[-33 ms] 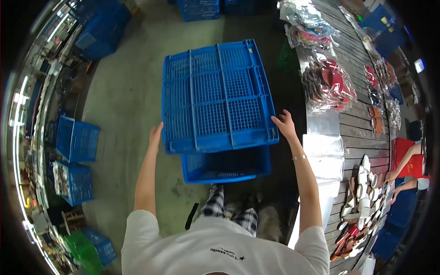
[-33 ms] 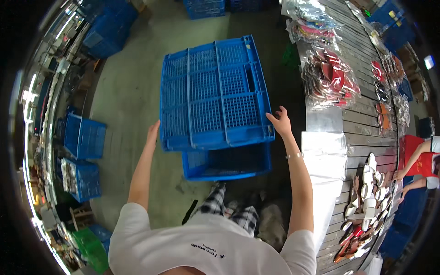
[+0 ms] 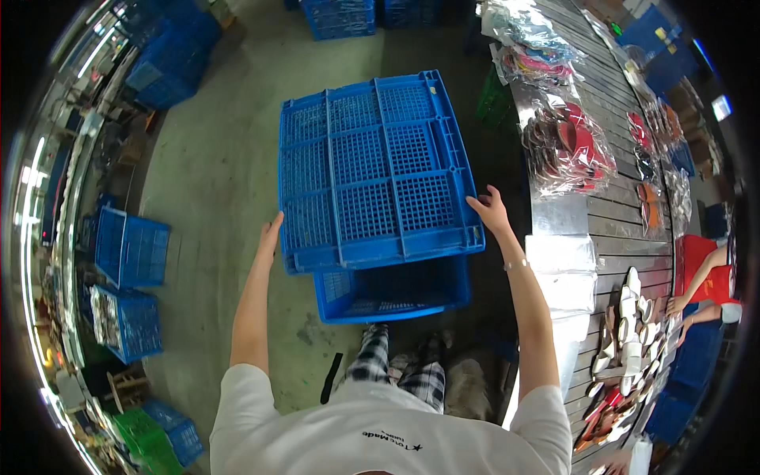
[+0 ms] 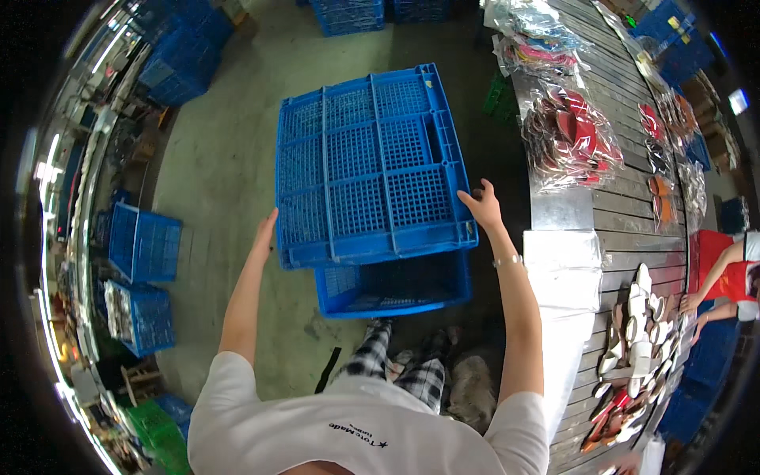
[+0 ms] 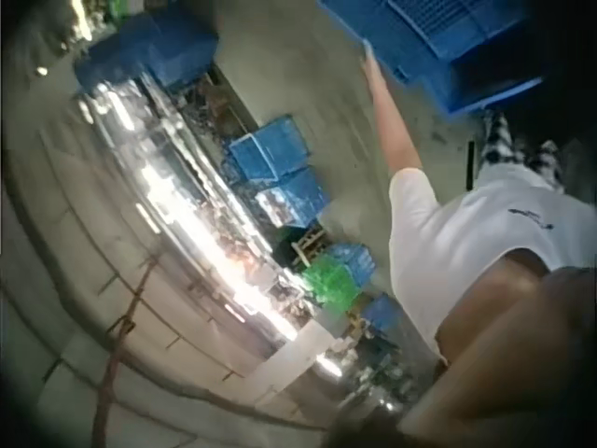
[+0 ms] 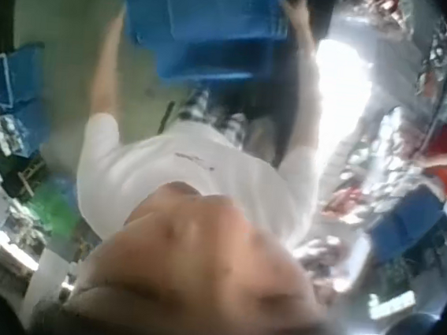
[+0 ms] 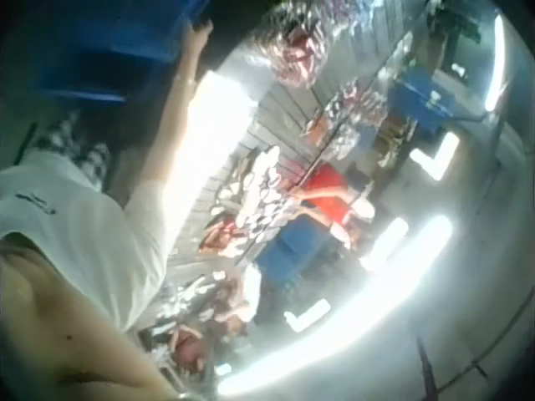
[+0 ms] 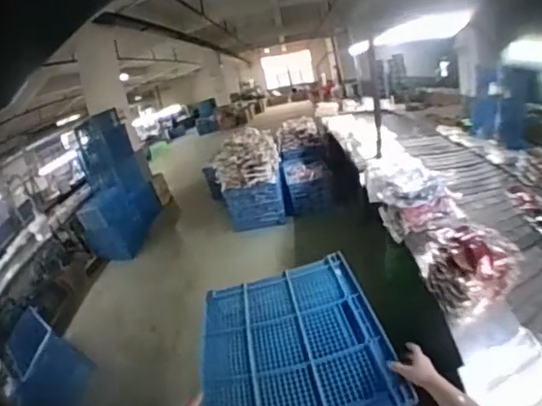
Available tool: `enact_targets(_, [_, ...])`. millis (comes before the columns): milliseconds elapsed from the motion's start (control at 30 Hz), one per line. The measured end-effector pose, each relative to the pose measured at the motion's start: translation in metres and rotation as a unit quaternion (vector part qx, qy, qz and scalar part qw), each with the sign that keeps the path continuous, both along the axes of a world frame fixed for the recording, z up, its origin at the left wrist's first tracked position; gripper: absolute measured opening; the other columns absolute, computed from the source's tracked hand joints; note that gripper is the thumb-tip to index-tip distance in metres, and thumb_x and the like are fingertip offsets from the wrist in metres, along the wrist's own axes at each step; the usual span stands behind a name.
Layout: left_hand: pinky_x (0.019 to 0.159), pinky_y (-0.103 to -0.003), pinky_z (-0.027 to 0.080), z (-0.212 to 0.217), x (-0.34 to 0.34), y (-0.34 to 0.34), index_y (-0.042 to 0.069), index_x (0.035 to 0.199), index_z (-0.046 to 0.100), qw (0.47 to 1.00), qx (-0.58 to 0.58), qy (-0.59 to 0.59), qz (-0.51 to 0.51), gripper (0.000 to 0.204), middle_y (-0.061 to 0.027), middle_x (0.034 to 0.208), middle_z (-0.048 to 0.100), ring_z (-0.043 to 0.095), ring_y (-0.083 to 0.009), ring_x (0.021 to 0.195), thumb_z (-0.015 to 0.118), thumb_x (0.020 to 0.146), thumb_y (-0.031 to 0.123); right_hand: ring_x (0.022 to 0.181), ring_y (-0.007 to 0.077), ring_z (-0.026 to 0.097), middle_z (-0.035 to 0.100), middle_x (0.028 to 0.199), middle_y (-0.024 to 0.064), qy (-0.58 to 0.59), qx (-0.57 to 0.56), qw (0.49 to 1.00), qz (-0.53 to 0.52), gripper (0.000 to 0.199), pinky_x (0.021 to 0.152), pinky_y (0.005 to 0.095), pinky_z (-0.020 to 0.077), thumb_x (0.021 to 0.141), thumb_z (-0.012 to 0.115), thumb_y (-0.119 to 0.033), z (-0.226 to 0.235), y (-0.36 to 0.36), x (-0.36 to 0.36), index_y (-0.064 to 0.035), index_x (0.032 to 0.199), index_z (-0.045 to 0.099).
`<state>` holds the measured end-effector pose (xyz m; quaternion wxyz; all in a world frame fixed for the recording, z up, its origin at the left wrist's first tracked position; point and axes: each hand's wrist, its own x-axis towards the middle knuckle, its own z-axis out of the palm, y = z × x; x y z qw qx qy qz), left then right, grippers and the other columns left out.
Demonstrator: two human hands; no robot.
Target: The person places pairs of white and brown slide sandals into clear plastic bags at a factory packing station. They repeatedly pick up slides, insert them into bags, and set the packaged pairs aside on the table. The person also moves blue plastic crates and stacks them nearby.
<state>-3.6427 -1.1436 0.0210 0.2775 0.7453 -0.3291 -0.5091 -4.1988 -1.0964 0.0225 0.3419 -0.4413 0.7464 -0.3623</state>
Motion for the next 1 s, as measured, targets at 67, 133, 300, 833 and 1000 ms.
enact_targets(67, [0.104,-0.042,0.032,-0.012,0.000,-0.025,-0.001,0.141,0.024,0.994,0.020,0.085,-0.068,0.096,-0.0202,0.142,0.032,0.033,-0.0307,0.131,0.066,0.075,0.055,0.101,0.0290,0.060,0.057,0.115,0.0242,0.035,0.033,0.999,0.012,0.083,0.085,0.0353,0.0485,0.069,0.076,-0.041,-0.002,-0.046,0.006,0.0042,0.128,0.041])
enact_targets(133, [0.098,-0.041,0.039,-0.023,-0.014,-0.026,0.000,0.136,0.037,0.989,-0.001,0.087,-0.121,0.090,-0.0206,0.130,0.048,0.047,-0.0318,0.120,0.066,0.074,0.058,0.100,0.0285,0.061,0.059,0.112,0.0244,0.028,0.056,0.998,0.025,0.079,0.084,0.0353,0.0491,0.067,0.077,-0.042,0.004,-0.090,0.008,0.0053,0.123,0.048])
enact_targets(300, [0.080,-0.038,0.046,-0.024,-0.014,-0.029,-0.002,0.105,0.056,0.967,-0.105,-0.172,-0.159,0.067,-0.0168,0.100,0.062,0.060,-0.0291,0.092,0.065,0.075,0.057,0.094,0.0287,0.064,0.064,0.104,0.0216,0.125,0.093,0.988,0.017,0.063,0.082,0.0362,0.0506,0.061,0.076,-0.036,-0.007,-0.148,0.014,0.0048,0.107,0.061])
enact_targets(833, [0.058,-0.034,0.037,0.113,0.037,-0.044,0.000,0.070,0.052,0.931,-0.206,-0.231,-0.192,0.044,-0.0068,0.063,0.050,0.044,-0.0124,0.063,0.055,0.090,0.039,0.063,0.0191,0.063,0.065,0.075,0.0135,0.079,0.109,0.991,0.023,0.035,0.055,0.0335,0.0506,0.064,0.074,-0.024,0.158,-0.137,0.049,0.0072,0.077,0.066])
enact_targets(1000, [0.075,-0.028,0.042,0.224,0.067,-0.039,-0.003,0.098,0.064,0.946,-0.225,-0.161,-0.167,0.044,-0.0073,0.087,0.064,0.056,-0.0138,0.082,0.055,0.089,0.040,0.053,0.0157,0.057,0.063,0.071,0.0084,0.081,0.032,0.993,0.082,0.027,0.050,0.0304,0.0500,0.064,0.071,-0.021,0.283,-0.130,0.062,0.0022,0.079,0.066])
